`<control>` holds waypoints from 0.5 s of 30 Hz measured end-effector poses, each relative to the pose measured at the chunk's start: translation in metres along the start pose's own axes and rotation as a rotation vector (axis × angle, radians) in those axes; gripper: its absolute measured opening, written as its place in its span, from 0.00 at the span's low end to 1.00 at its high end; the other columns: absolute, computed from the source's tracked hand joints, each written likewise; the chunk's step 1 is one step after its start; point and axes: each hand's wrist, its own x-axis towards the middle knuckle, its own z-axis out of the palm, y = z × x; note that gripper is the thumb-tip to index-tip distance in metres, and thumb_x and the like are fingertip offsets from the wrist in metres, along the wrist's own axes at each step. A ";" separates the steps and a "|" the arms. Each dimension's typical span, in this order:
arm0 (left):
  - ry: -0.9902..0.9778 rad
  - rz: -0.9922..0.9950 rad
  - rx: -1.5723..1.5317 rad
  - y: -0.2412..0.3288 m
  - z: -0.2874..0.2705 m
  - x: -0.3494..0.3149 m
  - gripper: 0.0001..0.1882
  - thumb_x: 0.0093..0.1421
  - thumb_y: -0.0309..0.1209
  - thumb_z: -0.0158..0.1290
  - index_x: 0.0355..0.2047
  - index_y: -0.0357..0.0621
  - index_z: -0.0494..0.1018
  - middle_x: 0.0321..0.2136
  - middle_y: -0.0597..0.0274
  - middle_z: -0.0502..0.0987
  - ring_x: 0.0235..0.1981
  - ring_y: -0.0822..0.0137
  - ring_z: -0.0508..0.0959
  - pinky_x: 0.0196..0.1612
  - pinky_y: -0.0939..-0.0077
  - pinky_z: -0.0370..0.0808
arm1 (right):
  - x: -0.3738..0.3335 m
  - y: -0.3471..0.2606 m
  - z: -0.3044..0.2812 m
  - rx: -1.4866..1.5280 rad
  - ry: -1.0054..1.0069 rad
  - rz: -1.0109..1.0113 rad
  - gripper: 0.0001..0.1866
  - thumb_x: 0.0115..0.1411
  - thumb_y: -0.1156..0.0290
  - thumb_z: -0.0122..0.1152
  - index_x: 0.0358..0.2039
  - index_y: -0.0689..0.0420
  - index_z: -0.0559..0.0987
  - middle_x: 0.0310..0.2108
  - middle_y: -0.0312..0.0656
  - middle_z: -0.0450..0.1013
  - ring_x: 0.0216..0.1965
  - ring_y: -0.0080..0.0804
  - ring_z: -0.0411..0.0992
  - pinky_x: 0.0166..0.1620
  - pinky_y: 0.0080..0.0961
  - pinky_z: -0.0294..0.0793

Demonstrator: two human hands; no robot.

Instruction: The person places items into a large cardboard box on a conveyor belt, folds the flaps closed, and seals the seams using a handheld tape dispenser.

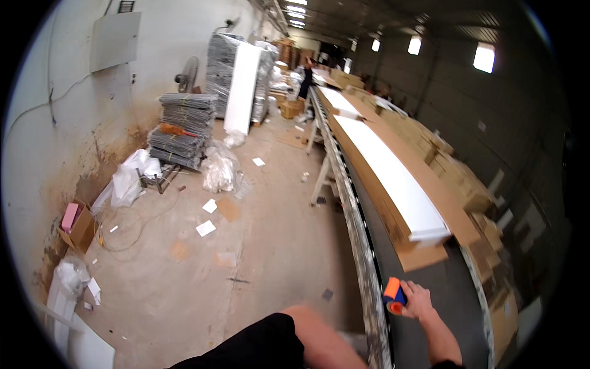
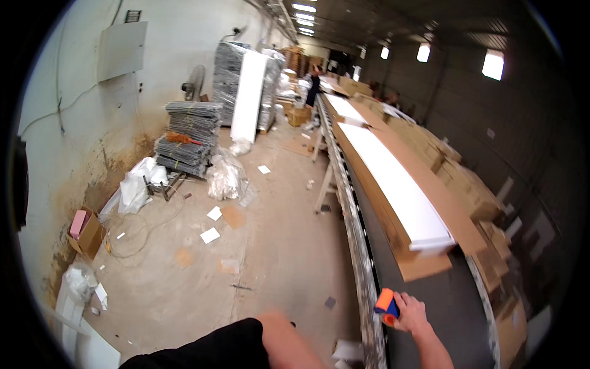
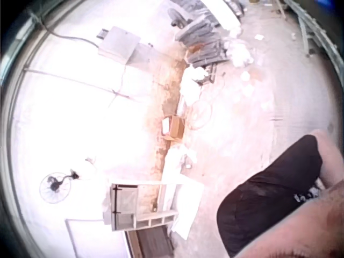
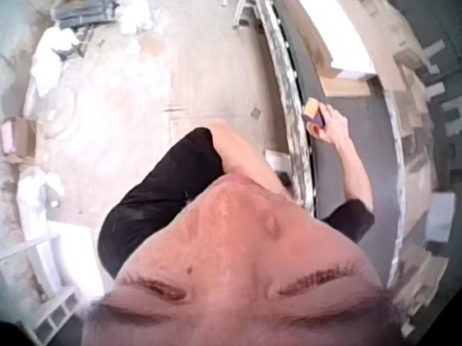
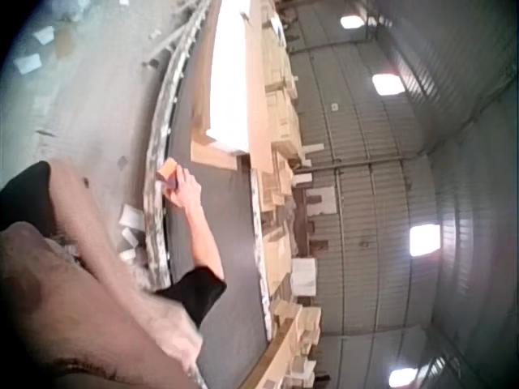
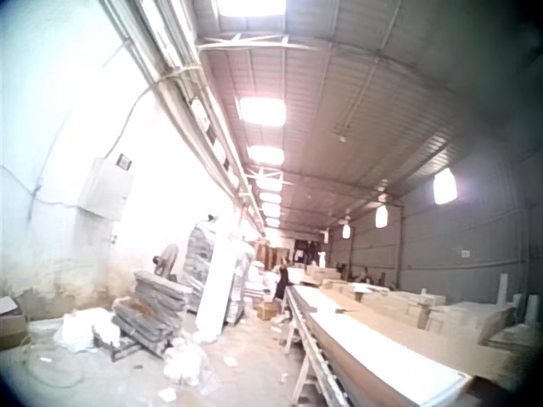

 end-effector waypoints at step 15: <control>0.032 -0.153 -0.797 -0.135 -0.267 -0.134 0.19 0.67 0.42 0.48 0.32 0.37 0.75 0.30 0.53 0.76 0.31 0.59 0.77 0.32 0.67 0.71 | 0.315 0.285 -0.131 -0.276 0.007 0.708 0.37 0.41 0.68 0.63 0.56 0.49 0.69 0.35 0.55 0.76 0.40 0.56 0.74 0.44 0.44 0.75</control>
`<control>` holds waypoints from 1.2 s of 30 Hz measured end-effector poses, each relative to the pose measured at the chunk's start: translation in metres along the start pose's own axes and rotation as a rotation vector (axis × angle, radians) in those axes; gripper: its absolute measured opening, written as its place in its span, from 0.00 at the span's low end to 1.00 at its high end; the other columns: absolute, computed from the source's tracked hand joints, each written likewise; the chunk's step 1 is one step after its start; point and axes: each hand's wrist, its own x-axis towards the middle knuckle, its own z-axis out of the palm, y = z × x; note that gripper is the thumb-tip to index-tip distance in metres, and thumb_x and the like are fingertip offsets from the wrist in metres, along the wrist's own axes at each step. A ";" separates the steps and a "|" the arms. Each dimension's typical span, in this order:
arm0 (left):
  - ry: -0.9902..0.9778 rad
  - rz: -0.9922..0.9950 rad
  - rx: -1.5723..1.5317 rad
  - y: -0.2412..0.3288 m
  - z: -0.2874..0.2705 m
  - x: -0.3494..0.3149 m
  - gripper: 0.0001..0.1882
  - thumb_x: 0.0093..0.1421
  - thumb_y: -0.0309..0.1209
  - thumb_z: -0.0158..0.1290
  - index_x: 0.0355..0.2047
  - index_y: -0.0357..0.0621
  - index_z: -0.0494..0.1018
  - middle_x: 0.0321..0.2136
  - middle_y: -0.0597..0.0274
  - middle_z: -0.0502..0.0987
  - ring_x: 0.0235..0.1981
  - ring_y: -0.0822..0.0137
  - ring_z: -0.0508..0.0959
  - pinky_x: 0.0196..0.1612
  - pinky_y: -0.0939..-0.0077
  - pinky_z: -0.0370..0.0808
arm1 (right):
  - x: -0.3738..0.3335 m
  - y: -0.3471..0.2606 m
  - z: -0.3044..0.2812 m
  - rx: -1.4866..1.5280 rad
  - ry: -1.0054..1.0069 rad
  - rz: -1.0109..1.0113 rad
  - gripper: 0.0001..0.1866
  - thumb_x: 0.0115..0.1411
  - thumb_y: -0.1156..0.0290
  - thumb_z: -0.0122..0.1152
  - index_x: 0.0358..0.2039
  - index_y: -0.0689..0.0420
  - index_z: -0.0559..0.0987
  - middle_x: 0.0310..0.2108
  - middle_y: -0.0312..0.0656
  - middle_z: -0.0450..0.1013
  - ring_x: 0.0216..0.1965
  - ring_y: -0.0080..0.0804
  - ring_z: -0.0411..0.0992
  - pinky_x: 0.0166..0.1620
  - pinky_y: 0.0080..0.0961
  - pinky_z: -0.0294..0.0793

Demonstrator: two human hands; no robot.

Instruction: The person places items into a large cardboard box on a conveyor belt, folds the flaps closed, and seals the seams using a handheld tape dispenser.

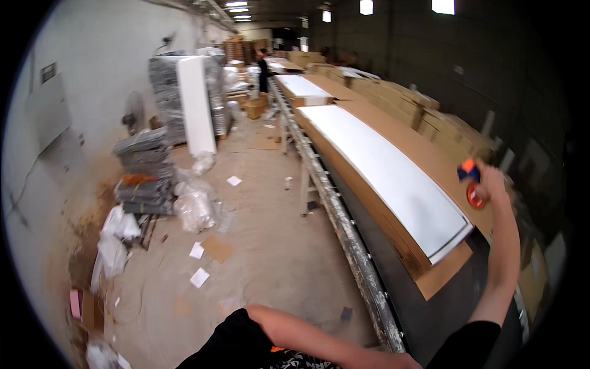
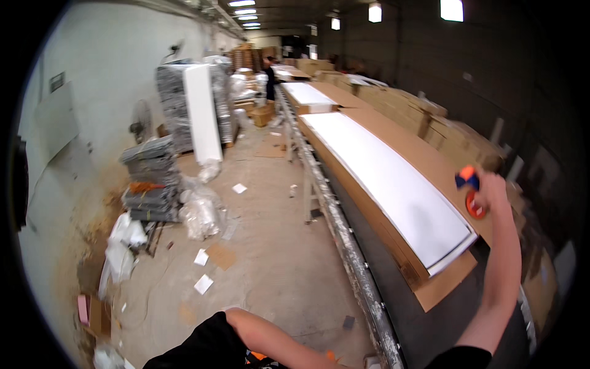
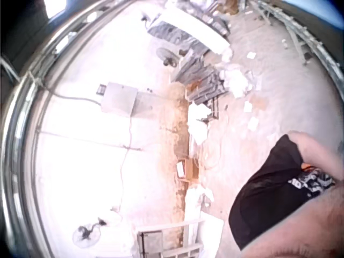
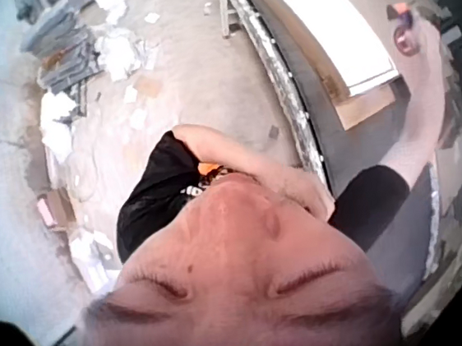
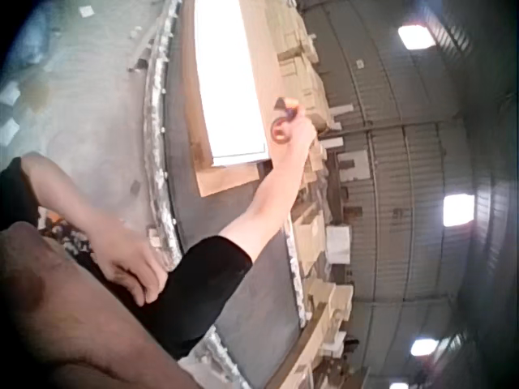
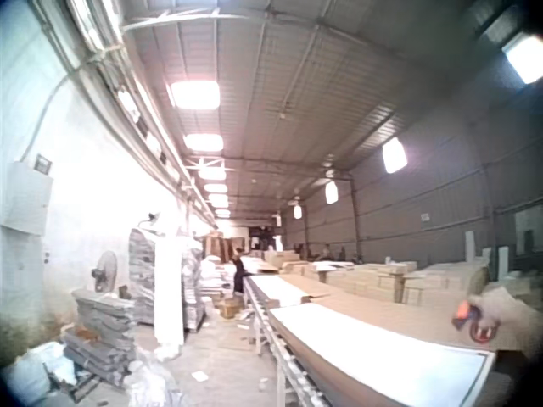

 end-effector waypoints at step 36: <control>-0.347 -0.883 1.536 -0.051 -0.709 -0.282 0.29 0.38 0.21 0.60 0.45 0.42 0.70 0.41 0.50 0.72 0.46 0.46 0.71 0.48 0.52 0.69 | -0.325 -0.060 0.271 -0.092 0.480 1.717 0.33 0.44 0.69 0.62 0.54 0.65 0.70 0.45 0.56 0.73 0.50 0.53 0.70 0.55 0.40 0.68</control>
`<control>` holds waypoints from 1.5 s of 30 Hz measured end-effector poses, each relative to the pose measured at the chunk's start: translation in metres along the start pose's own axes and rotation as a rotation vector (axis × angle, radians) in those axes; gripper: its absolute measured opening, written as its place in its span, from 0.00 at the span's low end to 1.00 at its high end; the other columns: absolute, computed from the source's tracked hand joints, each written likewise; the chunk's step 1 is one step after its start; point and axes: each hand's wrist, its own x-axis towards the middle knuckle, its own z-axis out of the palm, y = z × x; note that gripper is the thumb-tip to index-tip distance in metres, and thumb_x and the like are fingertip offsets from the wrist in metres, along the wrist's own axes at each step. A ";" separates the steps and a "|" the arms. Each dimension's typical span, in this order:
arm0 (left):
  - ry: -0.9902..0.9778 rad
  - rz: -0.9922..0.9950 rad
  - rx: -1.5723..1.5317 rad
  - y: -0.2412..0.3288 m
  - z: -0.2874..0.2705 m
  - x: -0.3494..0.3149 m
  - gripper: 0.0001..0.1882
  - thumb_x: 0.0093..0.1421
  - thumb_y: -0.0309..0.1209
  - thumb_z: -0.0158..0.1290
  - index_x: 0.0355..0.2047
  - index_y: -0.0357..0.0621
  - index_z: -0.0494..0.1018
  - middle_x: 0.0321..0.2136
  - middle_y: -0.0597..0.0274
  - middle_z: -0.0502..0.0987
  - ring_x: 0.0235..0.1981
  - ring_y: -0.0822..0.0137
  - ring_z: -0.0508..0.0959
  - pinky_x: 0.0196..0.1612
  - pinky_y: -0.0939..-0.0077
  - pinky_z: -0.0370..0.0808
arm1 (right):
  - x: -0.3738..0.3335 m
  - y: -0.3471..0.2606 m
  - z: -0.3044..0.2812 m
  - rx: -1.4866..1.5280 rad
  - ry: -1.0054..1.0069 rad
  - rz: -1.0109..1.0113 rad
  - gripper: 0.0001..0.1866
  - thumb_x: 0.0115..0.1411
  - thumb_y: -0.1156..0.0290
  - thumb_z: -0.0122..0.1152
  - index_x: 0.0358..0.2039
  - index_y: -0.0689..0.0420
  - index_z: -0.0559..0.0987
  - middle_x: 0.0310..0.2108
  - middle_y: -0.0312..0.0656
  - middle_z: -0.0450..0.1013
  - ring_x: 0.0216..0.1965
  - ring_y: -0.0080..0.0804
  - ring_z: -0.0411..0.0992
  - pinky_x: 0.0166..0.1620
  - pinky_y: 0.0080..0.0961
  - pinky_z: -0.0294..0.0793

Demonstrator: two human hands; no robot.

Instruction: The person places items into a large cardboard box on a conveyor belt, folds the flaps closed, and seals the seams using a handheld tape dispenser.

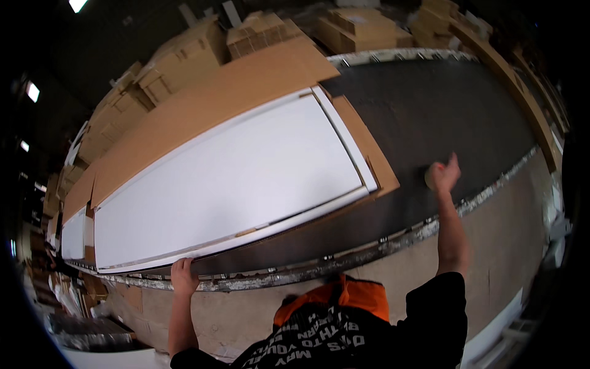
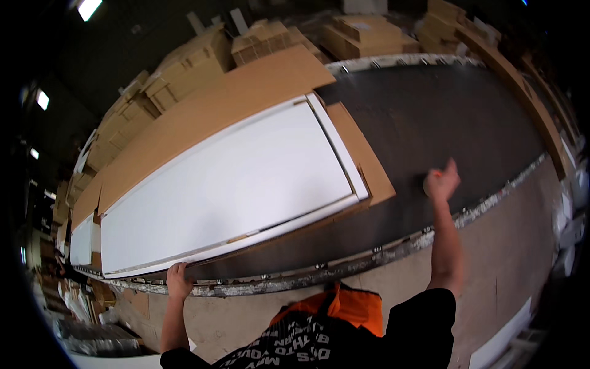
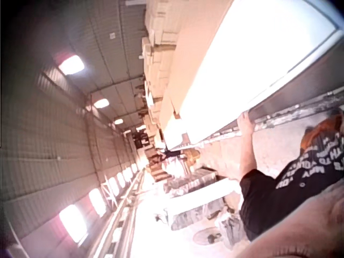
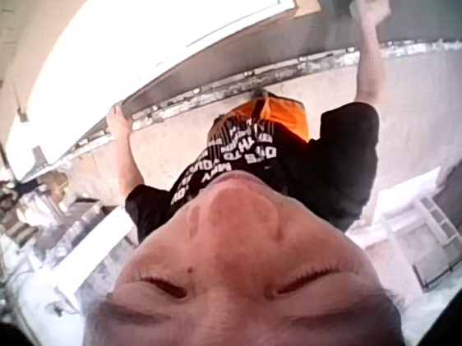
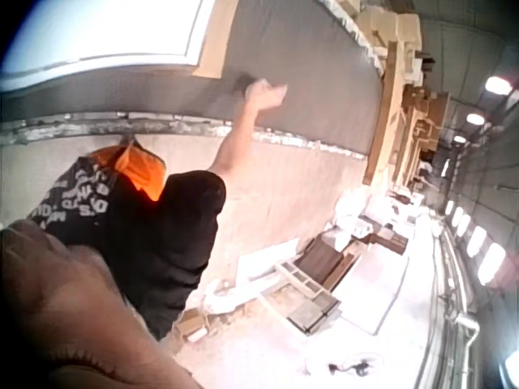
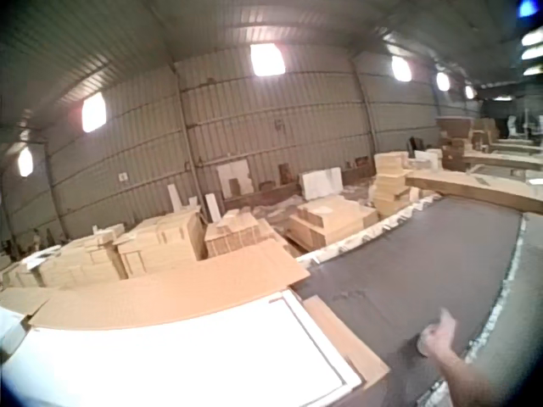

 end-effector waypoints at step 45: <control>0.363 -0.003 -0.257 -0.008 0.038 -0.097 0.08 0.36 0.30 0.58 0.22 0.48 0.76 0.27 0.58 0.76 0.33 0.56 0.77 0.38 0.60 0.74 | -0.312 -0.128 -0.086 -0.194 -0.508 -0.939 0.14 0.34 0.77 0.62 0.27 0.53 0.78 0.34 0.44 0.77 0.40 0.47 0.74 0.38 0.41 0.76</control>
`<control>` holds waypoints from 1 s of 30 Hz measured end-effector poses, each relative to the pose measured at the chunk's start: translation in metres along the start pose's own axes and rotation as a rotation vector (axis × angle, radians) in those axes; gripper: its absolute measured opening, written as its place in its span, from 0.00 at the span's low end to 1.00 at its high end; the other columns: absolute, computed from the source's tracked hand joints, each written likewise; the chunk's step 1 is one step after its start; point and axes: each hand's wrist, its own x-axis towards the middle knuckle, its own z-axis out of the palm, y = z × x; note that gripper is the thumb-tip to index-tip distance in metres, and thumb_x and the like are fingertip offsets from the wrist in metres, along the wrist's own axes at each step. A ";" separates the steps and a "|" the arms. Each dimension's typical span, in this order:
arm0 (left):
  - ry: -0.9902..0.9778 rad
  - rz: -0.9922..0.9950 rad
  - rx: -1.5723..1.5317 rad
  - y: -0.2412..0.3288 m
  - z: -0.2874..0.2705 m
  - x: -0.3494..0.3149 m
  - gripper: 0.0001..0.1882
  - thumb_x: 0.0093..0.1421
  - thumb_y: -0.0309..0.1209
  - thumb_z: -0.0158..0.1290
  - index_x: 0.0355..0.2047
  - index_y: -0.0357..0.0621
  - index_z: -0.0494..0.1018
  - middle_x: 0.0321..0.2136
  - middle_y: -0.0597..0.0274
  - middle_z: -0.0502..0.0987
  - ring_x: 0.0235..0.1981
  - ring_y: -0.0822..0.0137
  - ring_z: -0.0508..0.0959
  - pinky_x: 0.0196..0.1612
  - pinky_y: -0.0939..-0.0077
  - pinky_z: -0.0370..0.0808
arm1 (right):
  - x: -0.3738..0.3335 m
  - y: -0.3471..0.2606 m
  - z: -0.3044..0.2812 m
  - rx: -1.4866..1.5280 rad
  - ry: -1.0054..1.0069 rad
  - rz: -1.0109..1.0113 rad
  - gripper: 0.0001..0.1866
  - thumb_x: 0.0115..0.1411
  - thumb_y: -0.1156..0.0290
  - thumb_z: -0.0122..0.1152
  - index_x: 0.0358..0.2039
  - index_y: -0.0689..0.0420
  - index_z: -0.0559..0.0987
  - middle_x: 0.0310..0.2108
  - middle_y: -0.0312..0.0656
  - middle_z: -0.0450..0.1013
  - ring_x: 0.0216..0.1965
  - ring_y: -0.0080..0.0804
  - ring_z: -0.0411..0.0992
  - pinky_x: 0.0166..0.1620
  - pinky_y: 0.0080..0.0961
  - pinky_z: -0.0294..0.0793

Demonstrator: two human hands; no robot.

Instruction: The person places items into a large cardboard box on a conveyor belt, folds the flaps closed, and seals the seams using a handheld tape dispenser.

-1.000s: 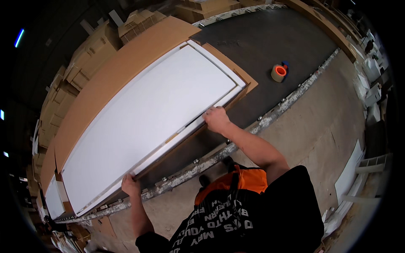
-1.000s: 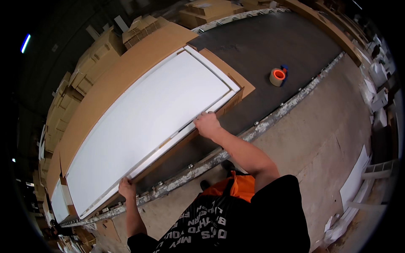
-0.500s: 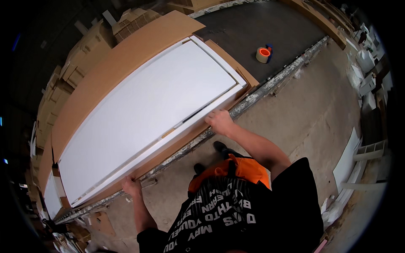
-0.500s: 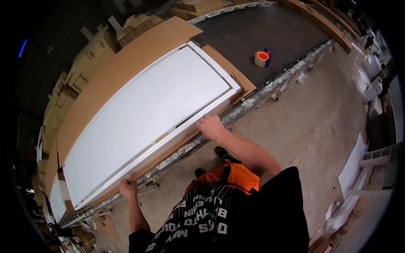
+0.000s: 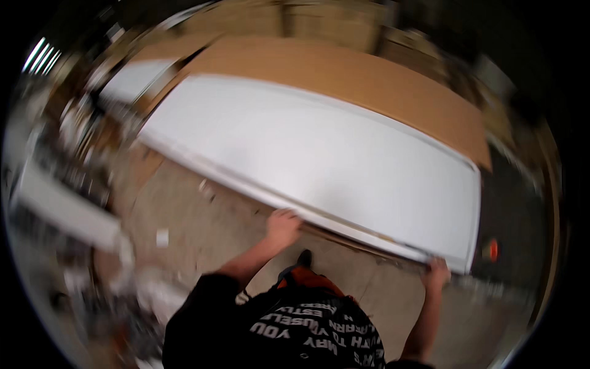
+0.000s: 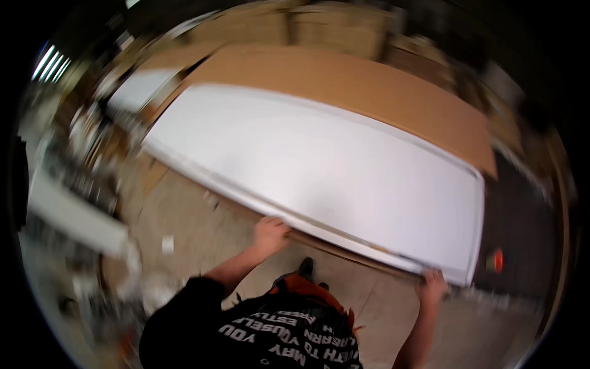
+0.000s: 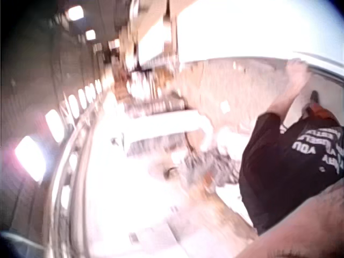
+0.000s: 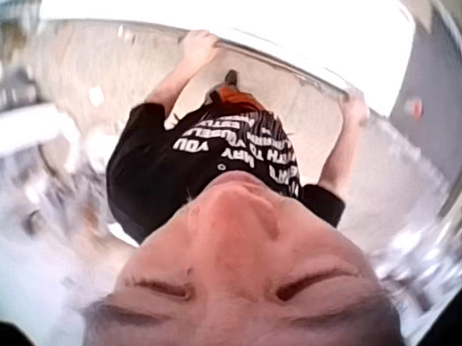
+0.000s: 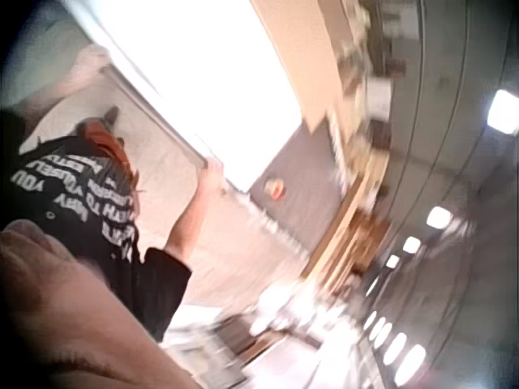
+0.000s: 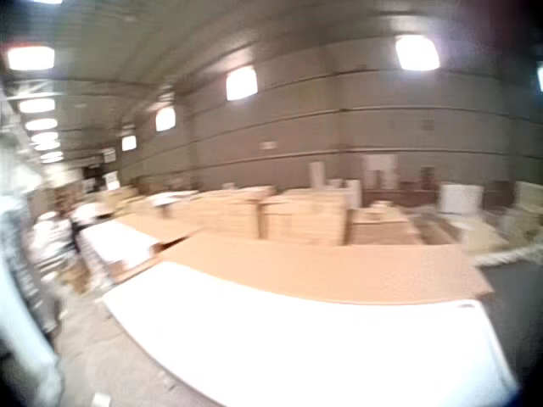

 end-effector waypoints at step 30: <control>0.373 -0.004 0.123 -0.164 -0.032 0.024 0.14 0.39 0.33 0.55 0.07 0.49 0.60 0.10 0.64 0.64 0.13 0.61 0.68 0.17 0.67 0.65 | -0.004 -0.055 -0.019 -0.110 0.145 0.101 0.04 0.39 0.81 0.53 0.19 0.58 0.73 0.24 0.48 0.73 0.28 0.50 0.73 0.32 0.42 0.72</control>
